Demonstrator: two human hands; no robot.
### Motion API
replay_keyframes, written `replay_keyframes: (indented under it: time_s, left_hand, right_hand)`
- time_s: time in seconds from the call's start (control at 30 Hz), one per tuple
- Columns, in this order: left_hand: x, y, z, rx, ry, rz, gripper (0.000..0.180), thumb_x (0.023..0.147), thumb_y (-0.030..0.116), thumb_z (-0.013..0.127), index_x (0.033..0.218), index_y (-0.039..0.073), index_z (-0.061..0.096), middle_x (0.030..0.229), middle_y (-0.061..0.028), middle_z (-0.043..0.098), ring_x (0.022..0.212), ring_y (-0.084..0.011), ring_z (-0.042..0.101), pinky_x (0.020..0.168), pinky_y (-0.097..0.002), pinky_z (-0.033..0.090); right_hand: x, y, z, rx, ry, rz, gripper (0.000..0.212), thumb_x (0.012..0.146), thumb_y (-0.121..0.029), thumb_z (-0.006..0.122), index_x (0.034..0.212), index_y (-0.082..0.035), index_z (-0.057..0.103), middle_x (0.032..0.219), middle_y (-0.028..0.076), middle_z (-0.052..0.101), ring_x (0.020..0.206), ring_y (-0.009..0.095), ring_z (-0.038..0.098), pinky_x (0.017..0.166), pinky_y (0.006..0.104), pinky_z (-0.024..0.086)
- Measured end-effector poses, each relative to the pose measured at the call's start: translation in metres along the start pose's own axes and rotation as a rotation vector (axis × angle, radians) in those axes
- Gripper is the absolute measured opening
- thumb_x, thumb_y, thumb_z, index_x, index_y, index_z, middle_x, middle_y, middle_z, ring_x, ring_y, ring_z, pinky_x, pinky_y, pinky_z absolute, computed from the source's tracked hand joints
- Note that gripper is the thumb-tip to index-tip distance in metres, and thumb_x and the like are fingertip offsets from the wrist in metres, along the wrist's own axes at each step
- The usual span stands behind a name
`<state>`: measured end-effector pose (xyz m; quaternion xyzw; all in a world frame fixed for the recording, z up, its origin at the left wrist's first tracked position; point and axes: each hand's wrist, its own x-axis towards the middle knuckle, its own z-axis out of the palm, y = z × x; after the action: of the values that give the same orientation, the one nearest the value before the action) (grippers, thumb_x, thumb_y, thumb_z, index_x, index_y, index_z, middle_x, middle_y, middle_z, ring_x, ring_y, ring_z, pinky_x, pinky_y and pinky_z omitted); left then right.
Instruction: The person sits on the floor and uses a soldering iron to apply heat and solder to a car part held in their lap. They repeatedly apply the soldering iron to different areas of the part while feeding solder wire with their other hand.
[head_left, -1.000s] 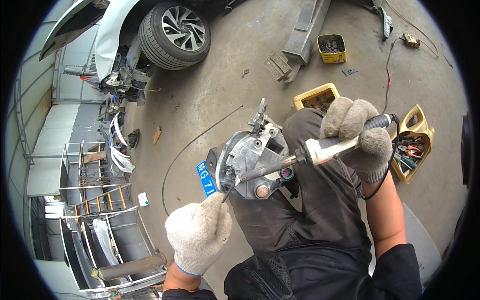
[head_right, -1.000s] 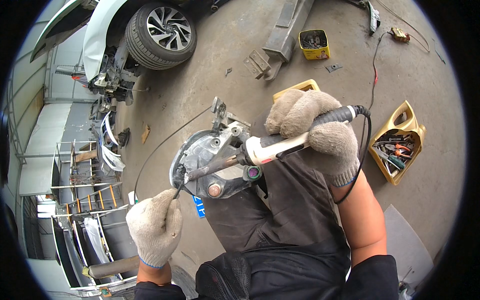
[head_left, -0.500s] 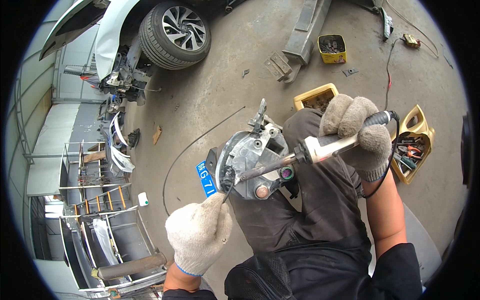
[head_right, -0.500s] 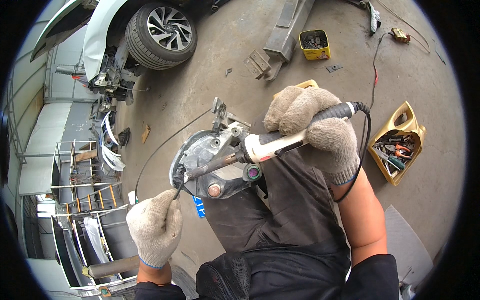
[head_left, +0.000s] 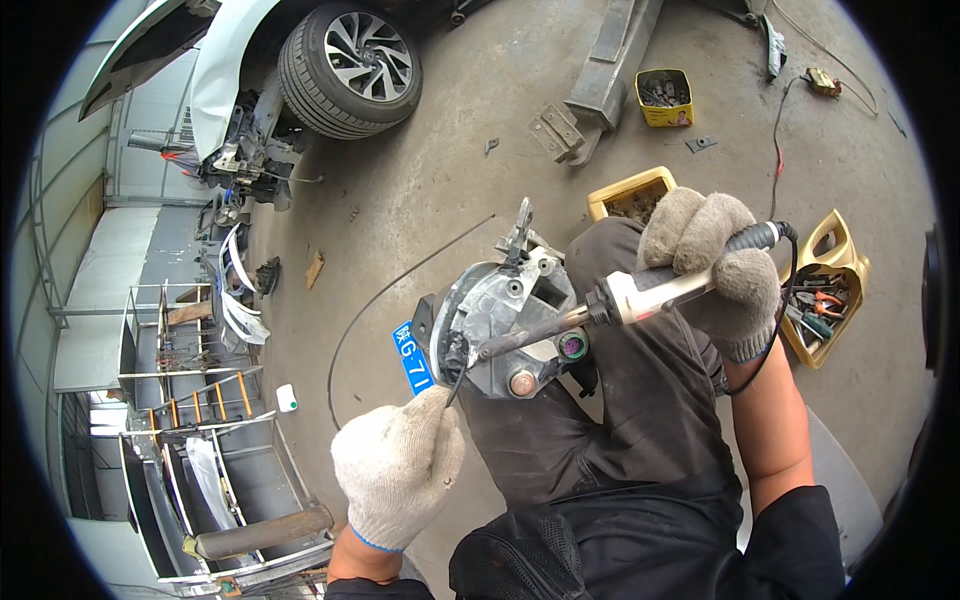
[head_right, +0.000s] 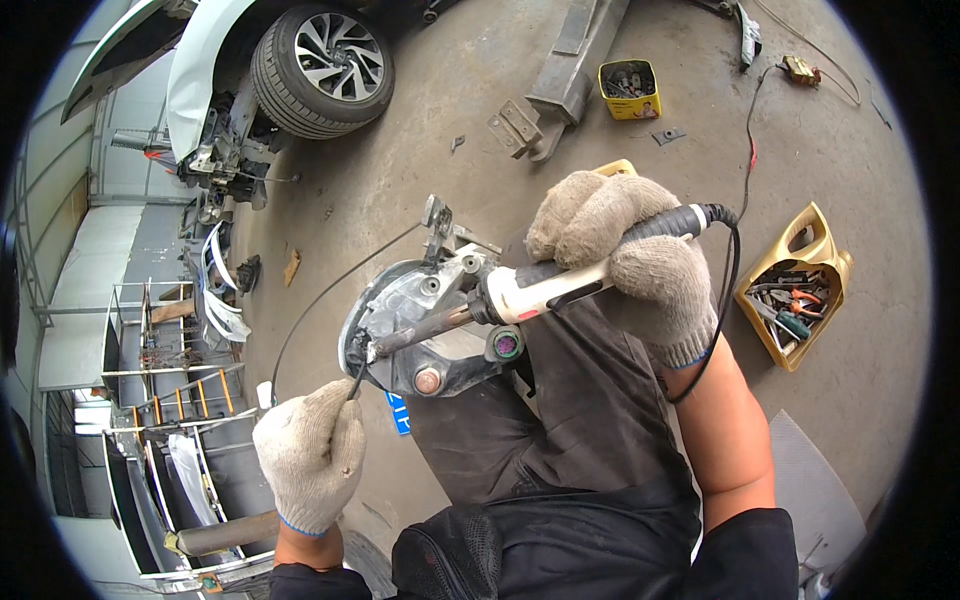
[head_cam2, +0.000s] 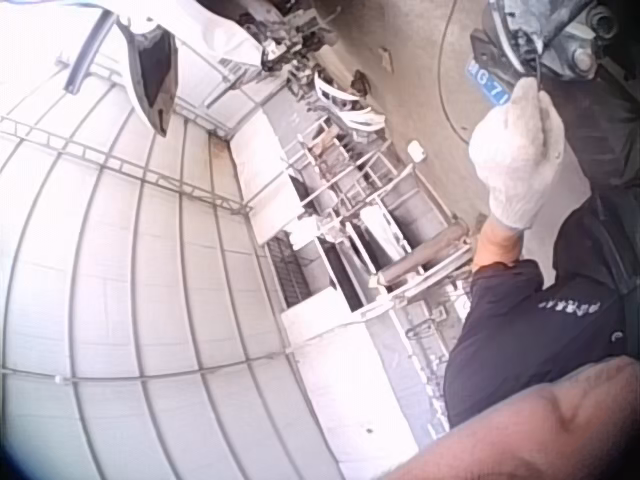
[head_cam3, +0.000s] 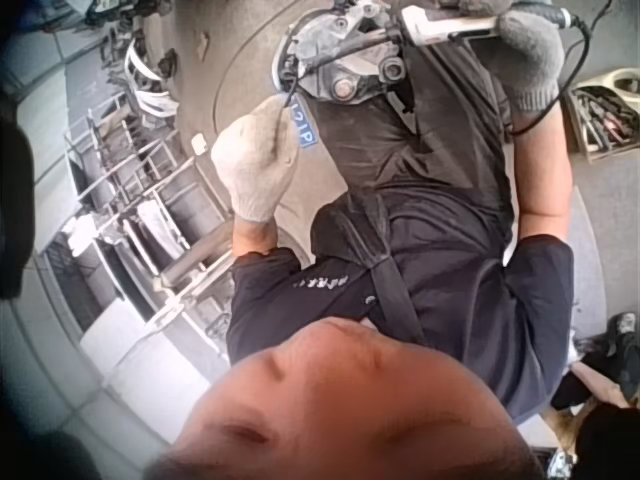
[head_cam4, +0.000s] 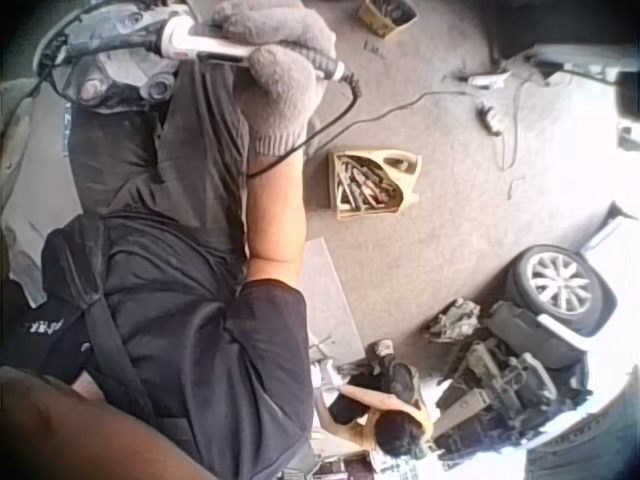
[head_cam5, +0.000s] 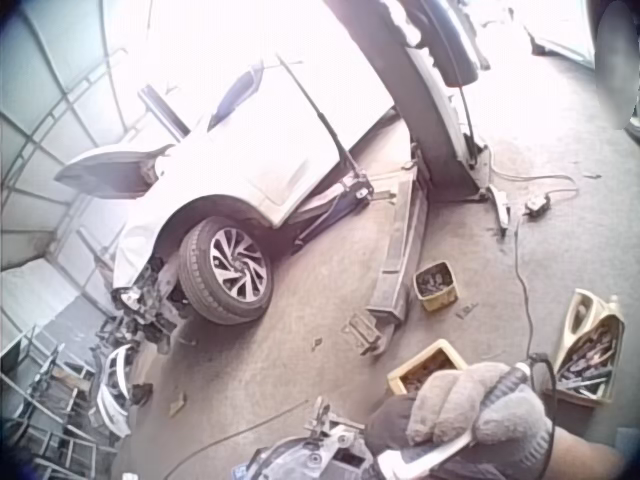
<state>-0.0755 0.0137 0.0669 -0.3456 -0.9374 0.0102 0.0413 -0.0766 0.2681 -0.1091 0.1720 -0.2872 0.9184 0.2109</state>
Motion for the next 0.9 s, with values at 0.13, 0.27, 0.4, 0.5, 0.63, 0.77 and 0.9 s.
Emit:
replay_keyframes:
  time_s: [0.13, 0.27, 0.4, 0.5, 0.63, 0.77, 0.9]
  left_hand:
    - [0.0, 0.0, 0.0, -0.022, 0.011, 0.004, 0.02, 0.073, -0.003, 0.067, 0.092, 0.0, 0.07, 0.066, -0.0125, 0.062, 0.058, -0.0283, 0.062, 0.057, -0.0351, 0.048]
    - [-0.001, -0.003, 0.001, -0.031, 0.012, 0.021, 0.021, 0.072, -0.003, 0.067, 0.093, 0.0, 0.07, 0.065, -0.0121, 0.062, 0.057, -0.0278, 0.061, 0.056, -0.035, 0.048]
    - [0.002, -0.004, -0.001, 0.018, 0.011, 0.07, 0.023, 0.071, -0.002, 0.069, 0.093, 0.001, 0.07, 0.062, -0.011, 0.059, 0.053, -0.0277, 0.058, 0.053, -0.0361, 0.045]
    - [0.003, -0.005, -0.002, 0.041, 0.018, 0.102, 0.024, 0.07, -0.001, 0.071, 0.094, 0.002, 0.07, 0.061, -0.0104, 0.057, 0.052, -0.0278, 0.056, 0.051, -0.0369, 0.043]
    - [0.004, -0.008, -0.002, 0.021, 0.022, 0.13, 0.025, 0.069, -0.001, 0.071, 0.094, 0.003, 0.07, 0.062, -0.0103, 0.057, 0.052, -0.0275, 0.056, 0.051, -0.0369, 0.043]
    - [0.003, -0.01, -0.002, 0.026, 0.026, 0.137, 0.026, 0.069, -0.001, 0.071, 0.095, 0.003, 0.07, 0.062, -0.0102, 0.058, 0.052, -0.0274, 0.056, 0.052, -0.0367, 0.044]
    - [0.004, -0.009, -0.001, 0.02, 0.023, 0.136, 0.025, 0.07, -0.002, 0.071, 0.095, 0.003, 0.07, 0.062, -0.0104, 0.059, 0.052, -0.0271, 0.056, 0.052, -0.0363, 0.044]
  right_hand:
    - [-0.002, -0.002, -0.002, 0.019, 0.005, 0.028, 0.027, 0.072, -0.027, 0.072, 0.08, -0.002, 0.065, 0.091, 0.017, 0.061, 0.085, 0.029, 0.061, 0.076, 0.0383, 0.053]
    - [-0.004, -0.002, -0.002, 0.042, 0.033, 0.057, 0.026, 0.07, -0.026, 0.073, 0.081, -0.003, 0.068, 0.092, 0.018, 0.063, 0.089, 0.029, 0.062, 0.08, 0.0393, 0.052]
    - [-0.003, -0.002, -0.002, 0.03, 0.031, 0.041, 0.026, 0.069, -0.026, 0.074, 0.08, -0.003, 0.068, 0.091, 0.018, 0.063, 0.089, 0.029, 0.061, 0.08, 0.0397, 0.052]
    - [-0.002, -0.003, -0.002, 0.02, 0.014, 0.036, 0.026, 0.069, -0.027, 0.074, 0.08, -0.003, 0.068, 0.09, 0.018, 0.063, 0.088, 0.03, 0.061, 0.08, 0.04, 0.051]
    - [-0.001, -0.001, -0.003, -0.02, -0.019, -0.009, 0.028, 0.075, -0.028, 0.073, 0.079, -0.003, 0.062, 0.089, 0.017, 0.06, 0.083, 0.028, 0.06, 0.074, 0.0377, 0.053]
    - [0.0, -0.001, 0.0, -0.017, -0.025, -0.004, 0.029, 0.078, -0.029, 0.073, 0.079, -0.003, 0.06, 0.09, 0.016, 0.058, 0.08, 0.027, 0.059, 0.072, 0.0364, 0.053]
    - [-0.001, -0.001, -0.001, -0.016, -0.012, -0.002, 0.03, 0.078, -0.029, 0.073, 0.079, -0.003, 0.06, 0.09, 0.016, 0.058, 0.081, 0.027, 0.059, 0.072, 0.0364, 0.053]
